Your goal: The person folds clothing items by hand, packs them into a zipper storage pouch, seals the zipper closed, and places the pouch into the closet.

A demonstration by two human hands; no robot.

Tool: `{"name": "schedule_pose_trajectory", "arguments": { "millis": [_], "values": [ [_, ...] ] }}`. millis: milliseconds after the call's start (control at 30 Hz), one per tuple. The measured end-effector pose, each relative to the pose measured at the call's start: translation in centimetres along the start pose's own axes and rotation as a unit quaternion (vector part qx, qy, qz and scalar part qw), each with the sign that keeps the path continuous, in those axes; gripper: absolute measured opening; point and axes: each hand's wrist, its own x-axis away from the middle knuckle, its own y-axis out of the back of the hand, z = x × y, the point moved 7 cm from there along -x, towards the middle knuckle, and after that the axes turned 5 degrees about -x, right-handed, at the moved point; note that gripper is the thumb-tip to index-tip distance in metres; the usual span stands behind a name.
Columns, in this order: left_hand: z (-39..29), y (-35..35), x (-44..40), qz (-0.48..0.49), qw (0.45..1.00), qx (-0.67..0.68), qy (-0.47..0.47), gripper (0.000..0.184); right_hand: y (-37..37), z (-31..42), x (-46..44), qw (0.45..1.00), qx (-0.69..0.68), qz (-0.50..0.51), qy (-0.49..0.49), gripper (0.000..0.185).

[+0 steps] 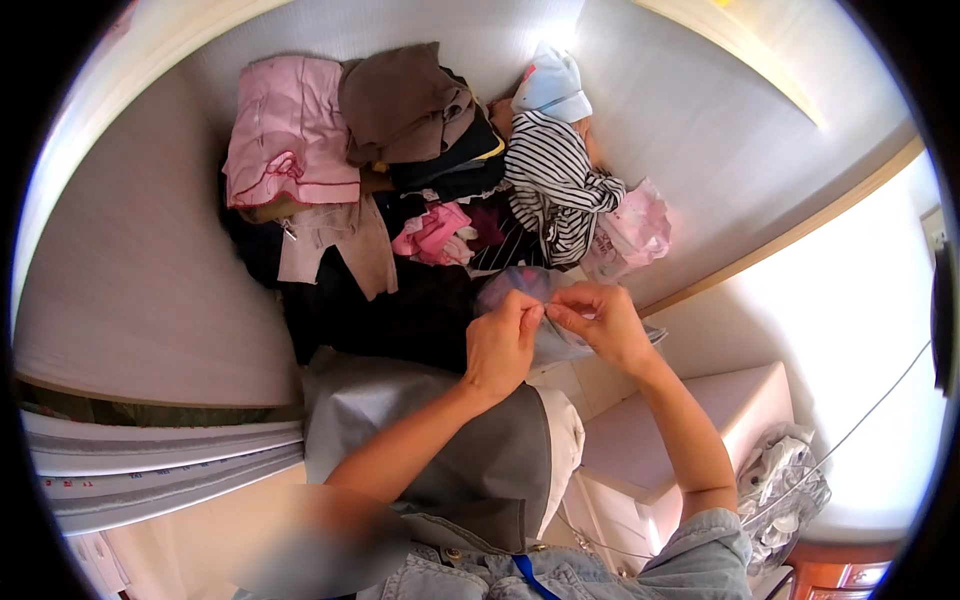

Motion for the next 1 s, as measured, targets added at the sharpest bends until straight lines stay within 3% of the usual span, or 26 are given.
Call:
{"name": "schedule_pose_trajectory", "arguments": {
  "millis": [133, 200, 300, 433, 500, 533, 600, 733, 800, 833, 900, 933, 1000],
  "values": [
    [0.0, 1.0, -0.6, -0.043, 0.999, 0.014, -0.012, 0.01, -0.8, -1.1, -0.1, 0.998, -0.039, 0.024, -0.031, 0.018],
    [0.7, 1.4, -0.9, -0.065, 0.997, 0.032, 0.025, 0.011, -1.0, -1.0, -0.1, 0.999, -0.035, 0.004, -0.01, 0.017],
    [0.8, 1.6, -1.5, -0.022, 0.997, 0.06, 0.041, 0.011, -0.8, -1.0, 0.1, 0.996, -0.041, -0.074, 0.029, 0.015],
    [1.1, 2.1, -1.9, -0.011, 0.996, 0.09, -0.001, 0.012, -0.5, -0.2, 0.3, 0.995, -0.041, -0.071, 0.053, 0.014],
    [1.5, 2.3, -1.6, -0.007, 0.995, 0.1, 0.025, 0.014, -0.7, 0.5, 0.4, 0.989, 0.098, -0.039, 0.103, 0.015],
    [1.7, 2.3, -1.5, -0.006, 0.995, 0.1, 0.024, 0.014, -0.6, 0.7, 0.4, 0.989, 0.098, -0.041, 0.103, 0.015],
    [1.7, 2.1, -1.2, 0.004, 0.997, 0.081, 0.004, 0.014, -0.1, 2.1, 1.0, 0.951, 0.248, -0.091, 0.158, 0.015],
    [-0.8, 2.9, -2.4, -0.021, 0.987, 0.13, -0.092, 0.016, 0.1, 3.0, 1.3, 0.937, 0.283, -0.112, 0.171, 0.01],
    [-1.5, 2.7, -2.9, 0.051, 0.992, 0.005, -0.116, 0.014, 0.0, 3.5, 1.4, 0.927, 0.293, -0.12, 0.203, 0.008],
    [-1.6, 2.9, -2.9, 0.05, 0.992, 0.005, -0.116, 0.014, 0.0, 3.4, 1.3, 0.926, 0.293, -0.119, 0.204, 0.008],
    [-0.4, 3.3, -3.1, 0.035, 0.999, 0.029, -0.026, 0.012, 0.7, 3.0, 1.1, 0.94, 0.233, -0.139, 0.208, 0.01],
    [0.1, 3.4, -3.2, 0.035, 0.999, 0.029, -0.027, 0.012, 1.1, 2.7, 1.0, 0.94, 0.233, -0.139, 0.208, 0.01],
    [2.1, 4.1, -3.3, -0.013, 0.994, 0.103, 0.019, 0.012, 1.6, 1.0, 0.4, 0.945, 0.289, -0.079, 0.132, 0.009]
  ]
}}
